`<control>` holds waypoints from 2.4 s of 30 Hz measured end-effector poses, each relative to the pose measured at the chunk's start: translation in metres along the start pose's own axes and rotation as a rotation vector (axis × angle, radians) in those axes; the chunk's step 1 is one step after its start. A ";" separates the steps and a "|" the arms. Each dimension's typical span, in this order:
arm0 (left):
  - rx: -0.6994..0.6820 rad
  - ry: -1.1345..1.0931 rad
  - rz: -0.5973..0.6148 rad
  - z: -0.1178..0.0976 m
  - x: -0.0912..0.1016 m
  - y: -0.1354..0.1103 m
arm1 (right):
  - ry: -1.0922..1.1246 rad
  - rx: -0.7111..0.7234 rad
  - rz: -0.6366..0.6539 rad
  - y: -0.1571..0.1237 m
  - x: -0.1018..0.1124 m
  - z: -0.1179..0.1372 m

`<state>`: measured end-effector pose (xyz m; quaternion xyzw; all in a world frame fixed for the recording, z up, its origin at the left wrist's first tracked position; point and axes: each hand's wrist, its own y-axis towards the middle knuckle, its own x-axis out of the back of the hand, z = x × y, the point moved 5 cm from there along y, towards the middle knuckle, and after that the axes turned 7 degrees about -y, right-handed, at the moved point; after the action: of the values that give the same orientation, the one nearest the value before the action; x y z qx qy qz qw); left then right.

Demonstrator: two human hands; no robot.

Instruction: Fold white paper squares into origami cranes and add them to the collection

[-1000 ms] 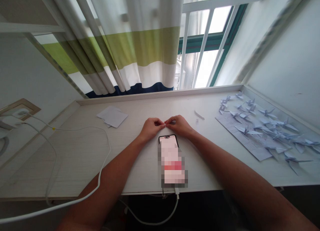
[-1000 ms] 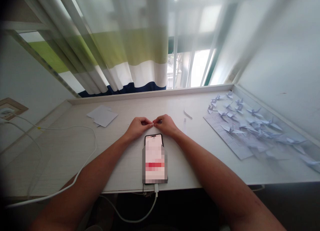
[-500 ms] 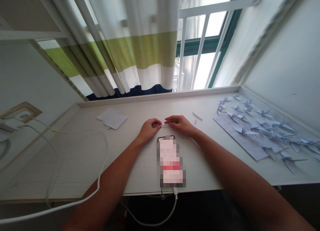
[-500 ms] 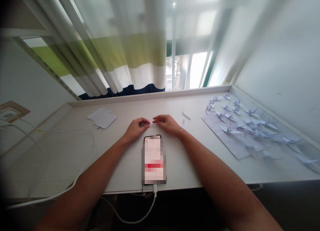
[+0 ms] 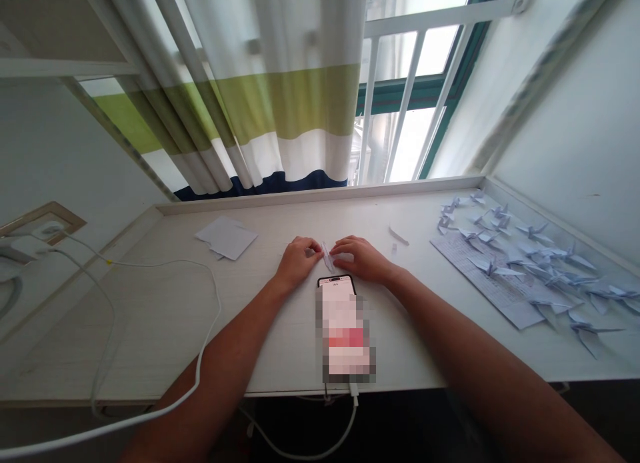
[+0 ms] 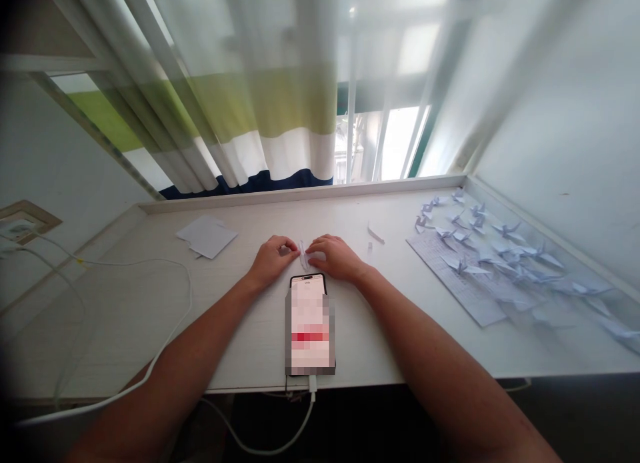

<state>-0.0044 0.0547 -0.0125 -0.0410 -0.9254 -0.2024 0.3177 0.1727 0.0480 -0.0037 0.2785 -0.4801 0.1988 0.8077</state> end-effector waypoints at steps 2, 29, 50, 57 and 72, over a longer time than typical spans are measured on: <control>0.008 -0.002 0.026 -0.001 0.000 -0.002 | -0.034 -0.011 0.018 -0.001 0.001 0.003; -0.237 0.172 0.323 -0.024 0.000 -0.011 | -0.083 0.129 0.039 -0.001 -0.002 0.010; 0.085 -0.187 0.228 -0.005 0.001 -0.002 | 0.137 -0.129 -0.061 0.016 -0.014 -0.009; 0.178 -0.334 0.222 0.000 -0.001 -0.003 | 0.479 -0.244 -0.057 0.017 -0.017 -0.015; 0.151 -0.380 0.222 0.001 -0.004 -0.003 | 0.448 -0.247 -0.031 0.019 -0.018 -0.015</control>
<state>-0.0025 0.0521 -0.0165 -0.1561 -0.9710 -0.0850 0.1601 0.1633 0.0716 -0.0207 0.1340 -0.3054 0.1829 0.9249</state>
